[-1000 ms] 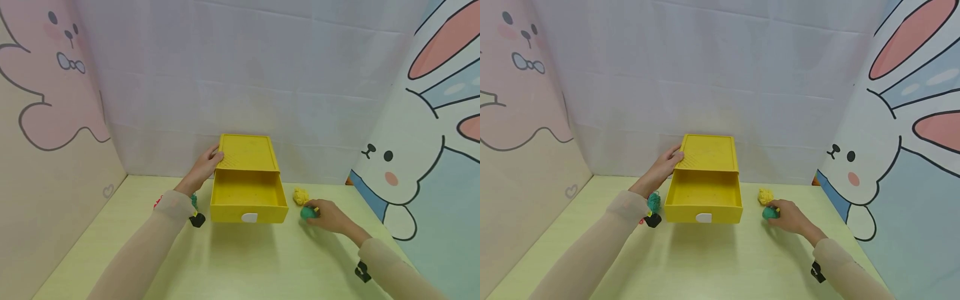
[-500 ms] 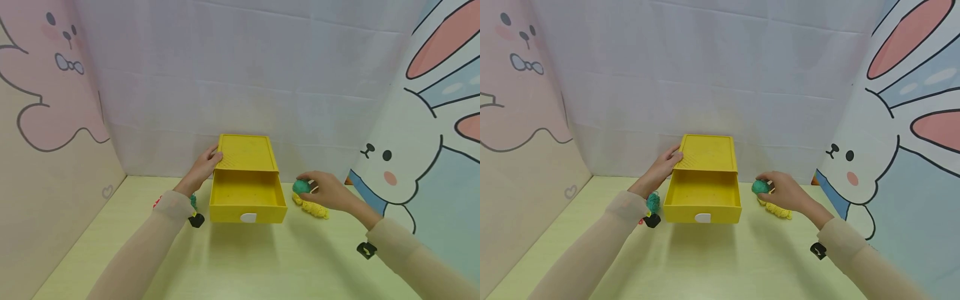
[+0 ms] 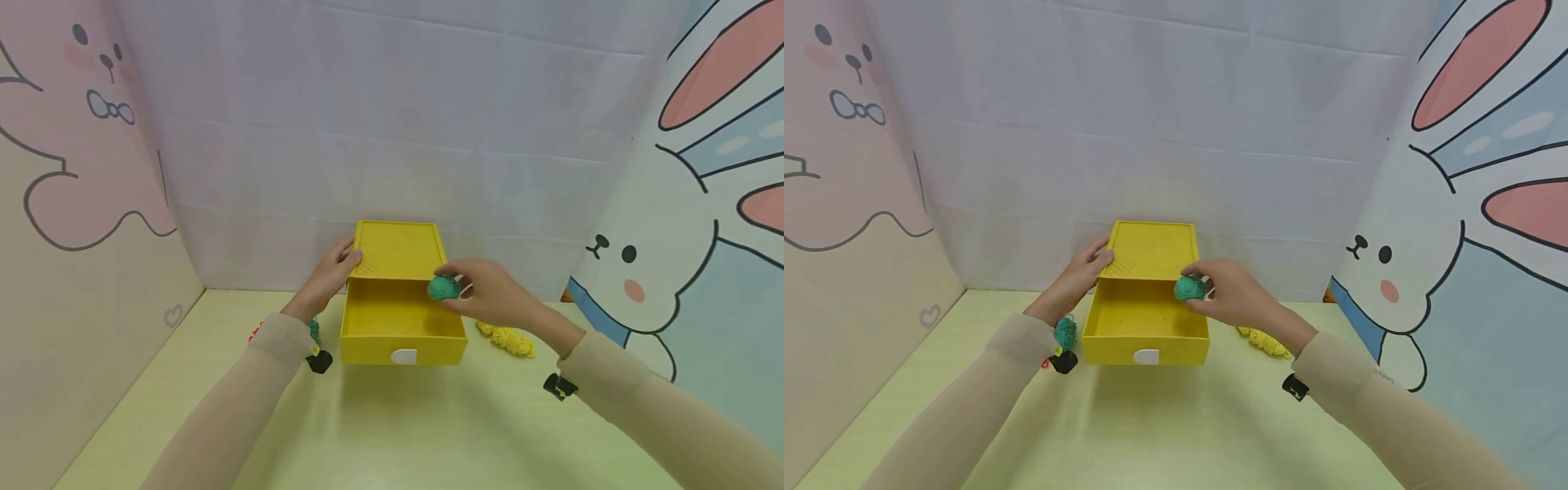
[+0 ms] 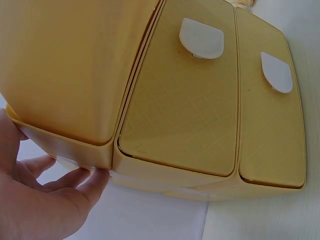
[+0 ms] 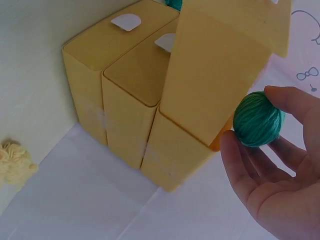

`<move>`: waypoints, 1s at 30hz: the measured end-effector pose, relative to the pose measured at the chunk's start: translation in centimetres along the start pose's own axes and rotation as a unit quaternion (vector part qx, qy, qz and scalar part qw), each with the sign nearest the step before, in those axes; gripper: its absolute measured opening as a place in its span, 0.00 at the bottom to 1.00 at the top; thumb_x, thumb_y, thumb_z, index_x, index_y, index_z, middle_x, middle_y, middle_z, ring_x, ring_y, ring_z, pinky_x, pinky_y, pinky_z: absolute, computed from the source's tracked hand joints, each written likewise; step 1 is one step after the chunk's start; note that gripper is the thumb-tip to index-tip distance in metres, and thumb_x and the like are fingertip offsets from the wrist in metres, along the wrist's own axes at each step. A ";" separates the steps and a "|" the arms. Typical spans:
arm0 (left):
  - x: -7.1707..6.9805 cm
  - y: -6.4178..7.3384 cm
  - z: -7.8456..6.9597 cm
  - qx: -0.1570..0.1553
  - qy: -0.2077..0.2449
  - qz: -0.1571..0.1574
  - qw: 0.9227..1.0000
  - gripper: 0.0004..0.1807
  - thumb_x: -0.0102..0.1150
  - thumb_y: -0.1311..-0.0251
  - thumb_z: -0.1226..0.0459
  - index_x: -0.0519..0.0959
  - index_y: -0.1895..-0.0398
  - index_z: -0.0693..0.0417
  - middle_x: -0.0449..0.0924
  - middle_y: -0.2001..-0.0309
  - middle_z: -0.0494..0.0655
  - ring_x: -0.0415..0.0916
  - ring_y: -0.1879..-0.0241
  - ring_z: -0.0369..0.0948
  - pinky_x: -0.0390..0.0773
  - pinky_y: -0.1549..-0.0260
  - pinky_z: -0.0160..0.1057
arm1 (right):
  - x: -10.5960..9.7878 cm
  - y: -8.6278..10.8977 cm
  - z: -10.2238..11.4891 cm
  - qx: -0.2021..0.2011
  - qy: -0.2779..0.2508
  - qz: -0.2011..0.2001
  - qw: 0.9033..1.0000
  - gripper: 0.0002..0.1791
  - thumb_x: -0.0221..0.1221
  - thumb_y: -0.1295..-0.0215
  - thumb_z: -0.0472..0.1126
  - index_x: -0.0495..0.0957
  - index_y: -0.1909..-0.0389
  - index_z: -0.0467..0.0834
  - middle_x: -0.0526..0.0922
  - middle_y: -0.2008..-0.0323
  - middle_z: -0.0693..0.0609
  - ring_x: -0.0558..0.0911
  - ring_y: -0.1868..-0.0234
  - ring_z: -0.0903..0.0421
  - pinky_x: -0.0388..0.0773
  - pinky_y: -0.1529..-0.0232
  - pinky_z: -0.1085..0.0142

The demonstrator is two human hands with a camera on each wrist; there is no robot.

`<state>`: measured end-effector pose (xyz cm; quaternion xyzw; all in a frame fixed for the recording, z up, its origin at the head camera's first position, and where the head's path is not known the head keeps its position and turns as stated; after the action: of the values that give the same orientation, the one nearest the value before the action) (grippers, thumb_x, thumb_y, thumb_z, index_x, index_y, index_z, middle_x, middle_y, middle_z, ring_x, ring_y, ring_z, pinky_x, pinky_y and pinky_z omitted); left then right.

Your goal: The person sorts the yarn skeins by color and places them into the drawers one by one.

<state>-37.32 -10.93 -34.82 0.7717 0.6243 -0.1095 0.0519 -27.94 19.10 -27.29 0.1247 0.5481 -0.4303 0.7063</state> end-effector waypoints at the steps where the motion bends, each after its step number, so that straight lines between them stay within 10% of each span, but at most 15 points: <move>1: 0.0 0.0 0.0 0.001 0.000 0.000 1.000 0.35 0.45 0.16 0.47 0.50 0.12 0.37 0.64 0.22 0.55 0.67 0.26 0.54 0.62 0.23 0.61 | 0.3 -0.4 0.3 -0.007 0.003 0.001 1.000 0.26 0.73 0.34 0.37 0.81 0.37 0.35 0.87 0.46 0.44 0.88 0.55 0.50 0.89 0.55 0.61; 30: -0.1 0.0 0.0 -0.004 0.000 0.004 1.000 0.35 0.44 0.16 0.45 0.51 0.12 0.36 0.64 0.21 0.54 0.66 0.25 0.54 0.62 0.23 0.61 | 7.9 -6.6 4.0 -0.041 -0.002 0.082 0.996 0.22 0.73 0.33 0.40 0.84 0.41 0.39 0.87 0.47 0.49 0.81 0.54 0.55 0.82 0.47 0.64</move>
<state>-37.32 -11.01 -34.84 0.7738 0.6219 -0.1072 0.0555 -29.98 8.86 -30.86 0.1388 0.5518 -0.3482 0.7449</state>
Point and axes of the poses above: each hand's wrist, its own y-axis away from the middle knuckle, its own x-axis out of the palm, z = x × y, the point moved 2 cm from there along -y, towards the middle knuckle
